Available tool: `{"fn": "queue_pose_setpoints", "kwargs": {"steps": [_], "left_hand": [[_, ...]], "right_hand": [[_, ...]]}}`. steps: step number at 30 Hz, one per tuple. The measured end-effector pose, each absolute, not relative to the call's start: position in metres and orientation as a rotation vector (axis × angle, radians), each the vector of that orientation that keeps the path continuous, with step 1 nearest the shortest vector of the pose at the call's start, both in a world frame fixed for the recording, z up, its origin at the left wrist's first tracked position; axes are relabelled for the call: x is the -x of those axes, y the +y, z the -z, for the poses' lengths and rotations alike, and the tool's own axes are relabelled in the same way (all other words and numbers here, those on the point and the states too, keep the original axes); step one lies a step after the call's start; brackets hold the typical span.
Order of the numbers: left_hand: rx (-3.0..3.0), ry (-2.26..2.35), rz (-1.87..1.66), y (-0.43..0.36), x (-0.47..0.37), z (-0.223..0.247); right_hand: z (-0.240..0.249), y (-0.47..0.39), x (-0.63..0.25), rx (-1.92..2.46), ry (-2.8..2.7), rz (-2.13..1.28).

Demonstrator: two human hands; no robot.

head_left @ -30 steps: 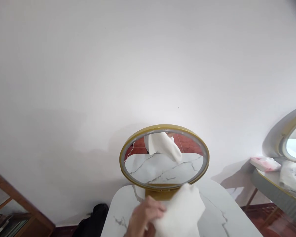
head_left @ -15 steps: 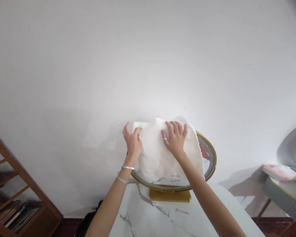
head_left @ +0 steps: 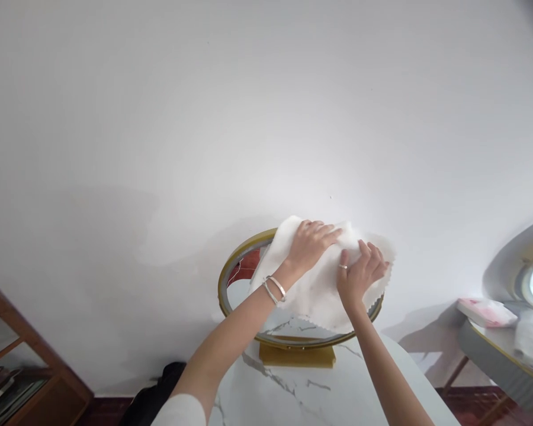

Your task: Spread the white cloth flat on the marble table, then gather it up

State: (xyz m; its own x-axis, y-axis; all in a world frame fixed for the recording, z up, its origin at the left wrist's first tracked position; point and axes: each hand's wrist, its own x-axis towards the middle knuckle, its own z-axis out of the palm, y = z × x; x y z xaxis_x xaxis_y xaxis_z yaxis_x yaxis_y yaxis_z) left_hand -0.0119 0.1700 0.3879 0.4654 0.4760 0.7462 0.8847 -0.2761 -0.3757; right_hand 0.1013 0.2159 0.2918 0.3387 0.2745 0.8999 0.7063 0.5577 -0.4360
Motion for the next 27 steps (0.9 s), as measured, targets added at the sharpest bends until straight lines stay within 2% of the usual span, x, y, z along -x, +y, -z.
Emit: {"fn": "queue_pose_setpoints", "kwargs": {"steps": [5, 11, 19, 22, 27], "left_hand": [[1.871, -1.083, 0.785, 0.172, 0.019, -0.388], [1.663, -1.306, 1.107, 0.128, 0.092, -0.370], [1.297, -1.361, 1.416, 0.097, 0.158, -0.302], [1.321, -1.306, 1.403, 0.102, 0.152, -0.307], [1.629, -1.165, 1.222, 0.132, 0.106, -0.356]], "right_hand": [[-0.317, 0.210, -0.092, 0.777, -1.449, 0.393], [-0.355, 0.196, -0.035, 0.544, -1.759, 0.563], [-0.330, 0.174, 0.023, 0.170, -2.017, 0.786], [-0.316, 0.175, 0.011, 0.282, -1.975, 0.754], [-0.294, 0.188, -0.030, 0.622, -1.676, 0.549]]}}
